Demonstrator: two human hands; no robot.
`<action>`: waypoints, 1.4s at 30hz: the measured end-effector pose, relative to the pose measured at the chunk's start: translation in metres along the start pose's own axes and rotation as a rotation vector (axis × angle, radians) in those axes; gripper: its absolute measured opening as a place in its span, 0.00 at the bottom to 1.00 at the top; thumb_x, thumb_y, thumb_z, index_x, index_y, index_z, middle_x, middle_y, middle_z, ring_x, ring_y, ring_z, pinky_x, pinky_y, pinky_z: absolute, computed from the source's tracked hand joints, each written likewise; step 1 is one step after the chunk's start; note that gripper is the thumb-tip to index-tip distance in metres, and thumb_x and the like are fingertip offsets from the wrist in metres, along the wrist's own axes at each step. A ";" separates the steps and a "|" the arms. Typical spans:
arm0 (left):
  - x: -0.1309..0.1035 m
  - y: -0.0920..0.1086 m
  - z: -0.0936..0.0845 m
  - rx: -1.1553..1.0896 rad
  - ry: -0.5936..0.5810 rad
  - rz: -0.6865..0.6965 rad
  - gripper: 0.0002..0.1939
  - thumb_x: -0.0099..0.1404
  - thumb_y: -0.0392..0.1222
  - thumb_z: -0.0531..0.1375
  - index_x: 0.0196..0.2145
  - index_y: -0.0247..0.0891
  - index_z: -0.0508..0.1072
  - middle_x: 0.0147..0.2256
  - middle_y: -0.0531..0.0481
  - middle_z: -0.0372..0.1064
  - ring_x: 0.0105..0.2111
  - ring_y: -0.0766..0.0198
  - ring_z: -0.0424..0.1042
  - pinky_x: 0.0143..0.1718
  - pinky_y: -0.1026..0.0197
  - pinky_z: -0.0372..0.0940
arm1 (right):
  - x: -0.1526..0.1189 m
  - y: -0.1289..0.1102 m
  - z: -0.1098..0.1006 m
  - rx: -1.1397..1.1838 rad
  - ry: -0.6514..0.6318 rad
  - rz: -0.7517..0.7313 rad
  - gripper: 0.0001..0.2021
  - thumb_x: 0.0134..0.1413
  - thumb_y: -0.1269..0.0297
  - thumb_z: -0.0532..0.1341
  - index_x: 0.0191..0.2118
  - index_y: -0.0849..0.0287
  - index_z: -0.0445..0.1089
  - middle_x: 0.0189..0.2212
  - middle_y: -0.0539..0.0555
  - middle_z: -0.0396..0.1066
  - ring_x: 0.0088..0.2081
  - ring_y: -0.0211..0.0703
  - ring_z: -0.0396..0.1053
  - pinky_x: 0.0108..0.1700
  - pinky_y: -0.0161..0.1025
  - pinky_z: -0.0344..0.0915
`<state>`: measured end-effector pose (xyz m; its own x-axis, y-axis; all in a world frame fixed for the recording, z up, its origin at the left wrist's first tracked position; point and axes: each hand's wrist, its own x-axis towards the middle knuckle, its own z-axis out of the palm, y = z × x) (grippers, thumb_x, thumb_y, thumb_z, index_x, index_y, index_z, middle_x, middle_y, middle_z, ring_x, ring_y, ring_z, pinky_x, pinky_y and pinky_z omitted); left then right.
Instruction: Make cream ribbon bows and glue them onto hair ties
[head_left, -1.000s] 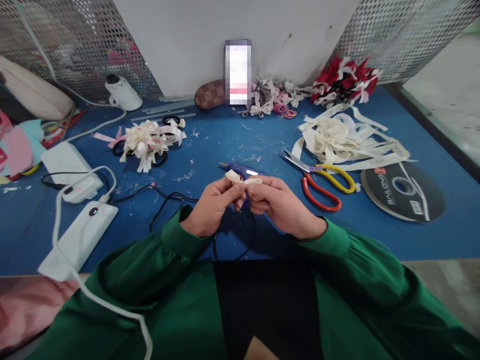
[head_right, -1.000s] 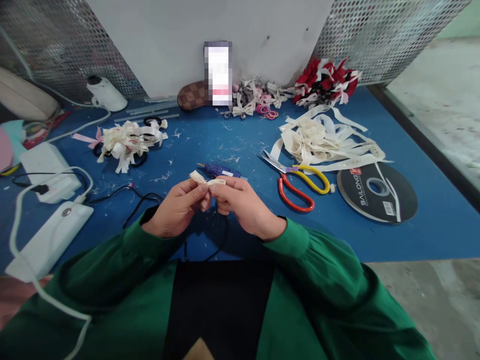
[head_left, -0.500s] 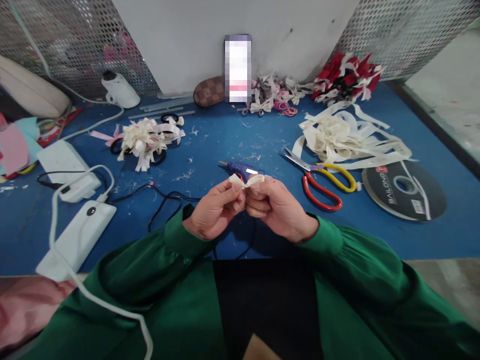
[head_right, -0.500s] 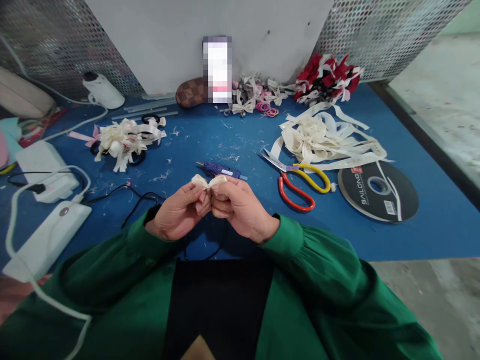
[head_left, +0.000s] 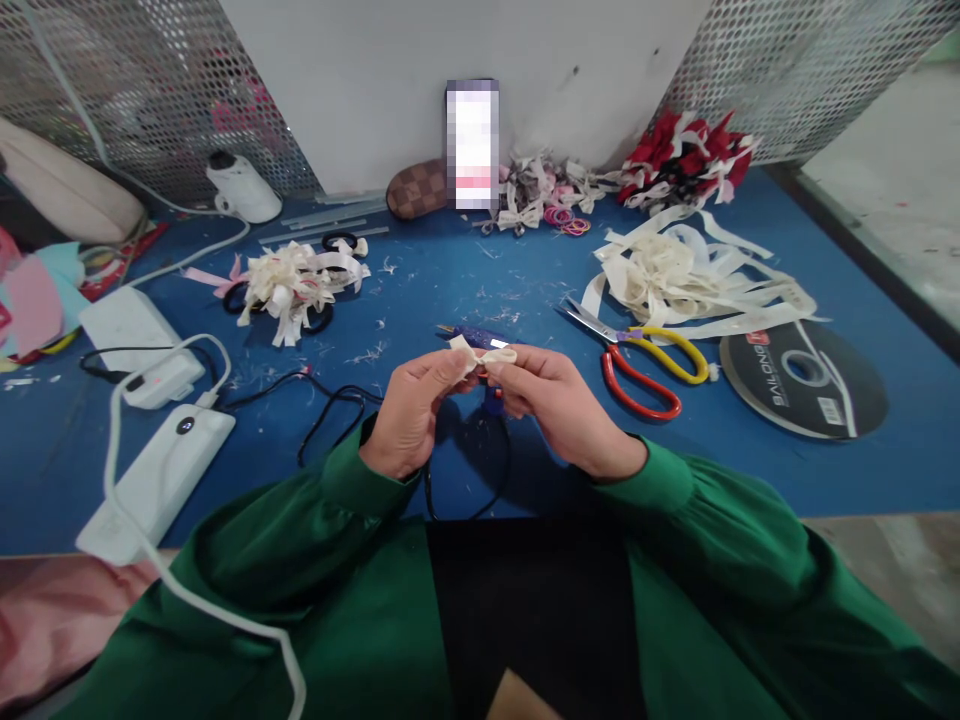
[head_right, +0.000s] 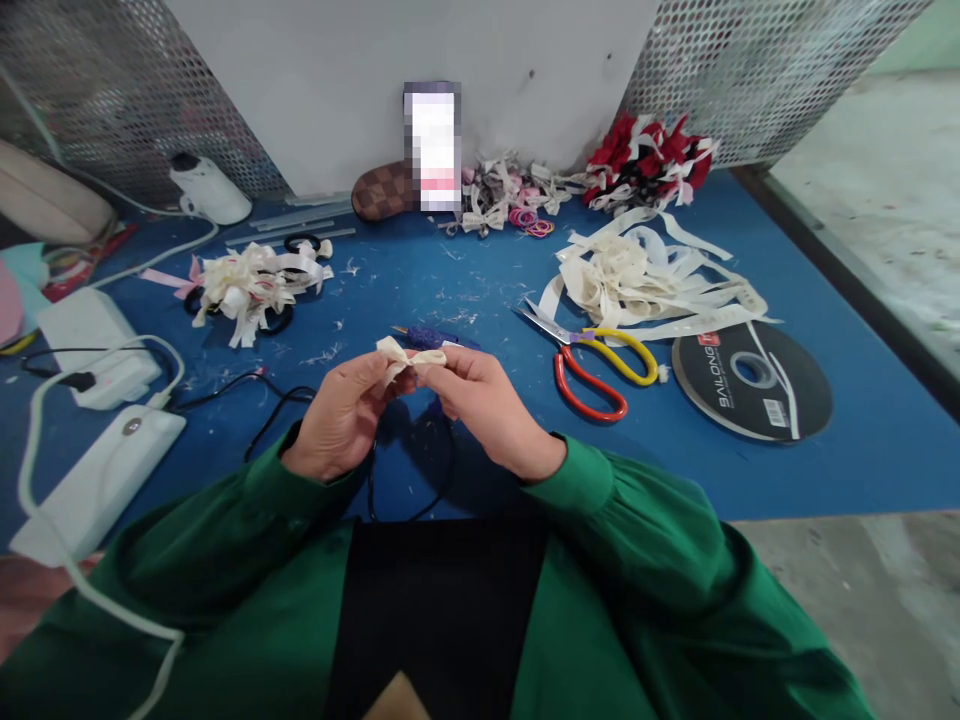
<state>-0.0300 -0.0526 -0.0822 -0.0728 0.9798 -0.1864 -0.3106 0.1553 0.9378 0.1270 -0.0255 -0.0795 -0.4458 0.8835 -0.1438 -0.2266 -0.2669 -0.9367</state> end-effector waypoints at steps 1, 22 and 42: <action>0.000 0.000 0.000 0.001 0.004 0.001 0.11 0.55 0.49 0.72 0.31 0.38 0.83 0.30 0.50 0.77 0.32 0.66 0.70 0.38 0.63 0.65 | 0.000 0.000 0.000 -0.018 0.011 -0.011 0.11 0.55 0.57 0.66 0.34 0.61 0.74 0.21 0.44 0.61 0.21 0.30 0.49 0.23 0.35 0.46; 0.010 0.000 0.010 -0.144 0.082 -0.053 0.14 0.46 0.46 0.76 0.26 0.33 0.81 0.25 0.51 0.74 0.28 0.69 0.69 0.36 0.66 0.63 | -0.005 0.019 0.002 -0.968 0.032 -0.614 0.14 0.66 0.67 0.54 0.27 0.57 0.63 0.24 0.50 0.65 0.26 0.37 0.59 0.31 0.38 0.54; 0.029 0.040 0.021 0.035 -0.101 0.056 0.13 0.53 0.47 0.71 0.29 0.33 0.80 0.26 0.49 0.73 0.23 0.69 0.68 0.23 0.66 0.62 | 0.030 -0.055 -0.013 -0.652 0.229 -0.546 0.06 0.57 0.65 0.64 0.29 0.57 0.74 0.23 0.48 0.72 0.26 0.39 0.68 0.32 0.37 0.63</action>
<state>-0.0244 -0.0155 -0.0436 0.0072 0.9945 -0.1044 -0.2752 0.1023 0.9559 0.1372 0.0205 -0.0366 -0.2189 0.8976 0.3825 0.2133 0.4266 -0.8789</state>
